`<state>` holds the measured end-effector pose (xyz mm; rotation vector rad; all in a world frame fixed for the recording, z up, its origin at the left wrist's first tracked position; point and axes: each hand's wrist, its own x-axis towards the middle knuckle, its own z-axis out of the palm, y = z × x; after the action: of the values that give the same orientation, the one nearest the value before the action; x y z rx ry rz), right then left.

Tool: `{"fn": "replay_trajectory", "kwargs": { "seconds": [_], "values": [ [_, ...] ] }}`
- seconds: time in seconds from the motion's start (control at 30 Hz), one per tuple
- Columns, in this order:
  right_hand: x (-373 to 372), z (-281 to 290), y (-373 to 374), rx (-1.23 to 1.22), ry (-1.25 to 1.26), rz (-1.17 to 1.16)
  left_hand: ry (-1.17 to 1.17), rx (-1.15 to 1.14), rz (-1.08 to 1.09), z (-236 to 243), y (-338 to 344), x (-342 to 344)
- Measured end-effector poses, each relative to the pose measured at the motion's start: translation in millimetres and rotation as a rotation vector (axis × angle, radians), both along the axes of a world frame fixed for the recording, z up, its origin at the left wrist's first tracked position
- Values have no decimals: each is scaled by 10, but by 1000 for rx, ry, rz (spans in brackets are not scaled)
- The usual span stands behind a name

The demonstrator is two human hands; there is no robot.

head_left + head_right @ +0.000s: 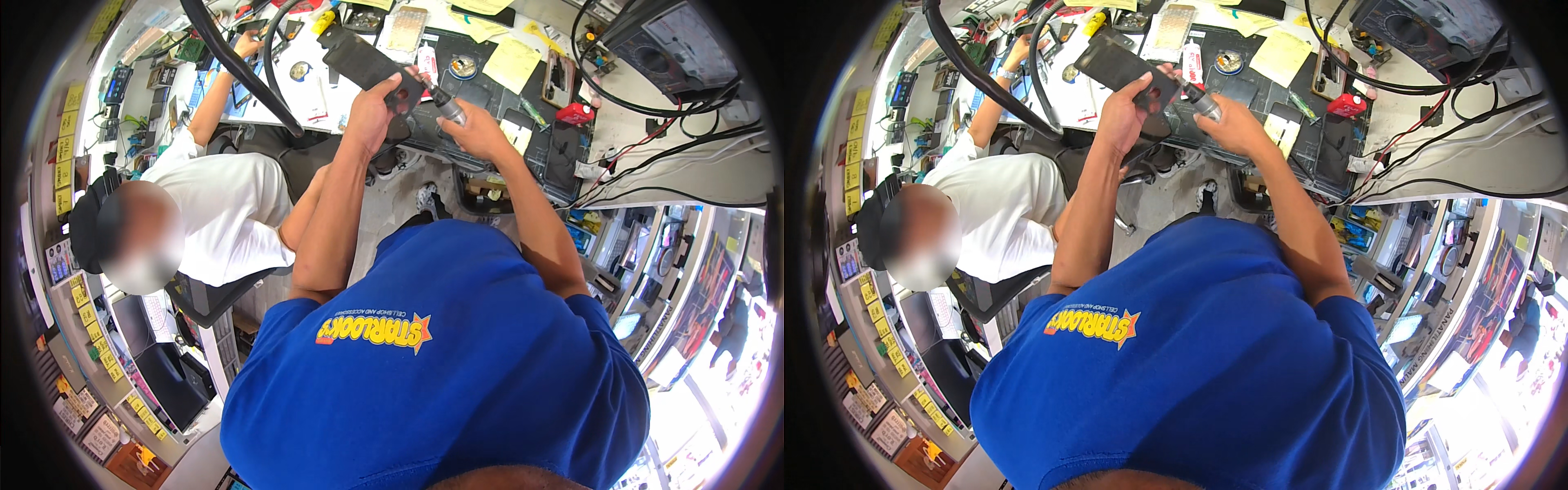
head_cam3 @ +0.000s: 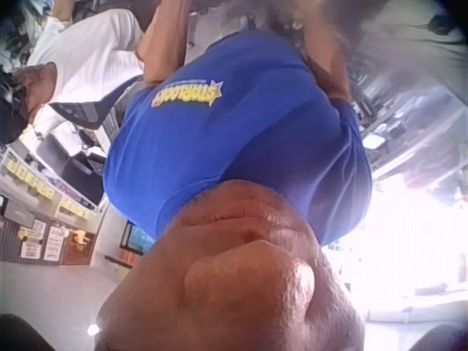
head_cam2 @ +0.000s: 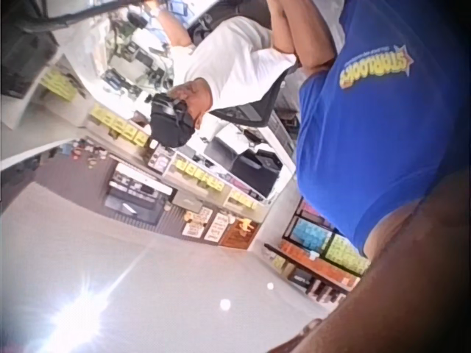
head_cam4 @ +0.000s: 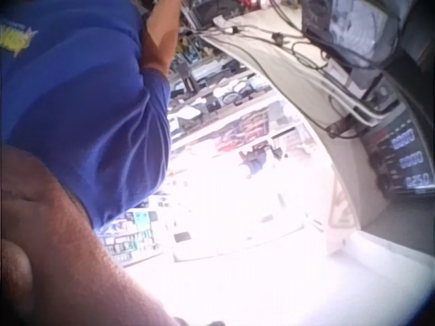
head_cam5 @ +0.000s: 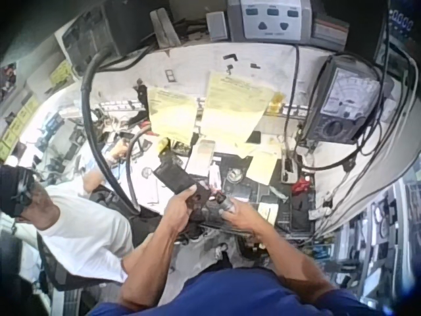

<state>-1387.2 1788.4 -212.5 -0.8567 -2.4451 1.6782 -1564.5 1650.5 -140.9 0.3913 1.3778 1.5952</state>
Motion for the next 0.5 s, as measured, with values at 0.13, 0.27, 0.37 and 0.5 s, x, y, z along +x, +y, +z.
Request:
{"fn": "replay_trajectory", "kwargs": {
  "seconds": [0.13,0.27,0.37,0.5],
  "values": [
    [85,-16,253,-385,20,-246,-94,-24,-25,13,-21,78],
    [24,191,239,-774,225,-291,-17,-50,-173,-91,105,118],
    [-108,235,172,-797,397,-223,216,-169,-250,-208,284,73],
    [-155,100,199,-892,345,-457,444,-354,-145,-536,242,-266]
  ]
}}
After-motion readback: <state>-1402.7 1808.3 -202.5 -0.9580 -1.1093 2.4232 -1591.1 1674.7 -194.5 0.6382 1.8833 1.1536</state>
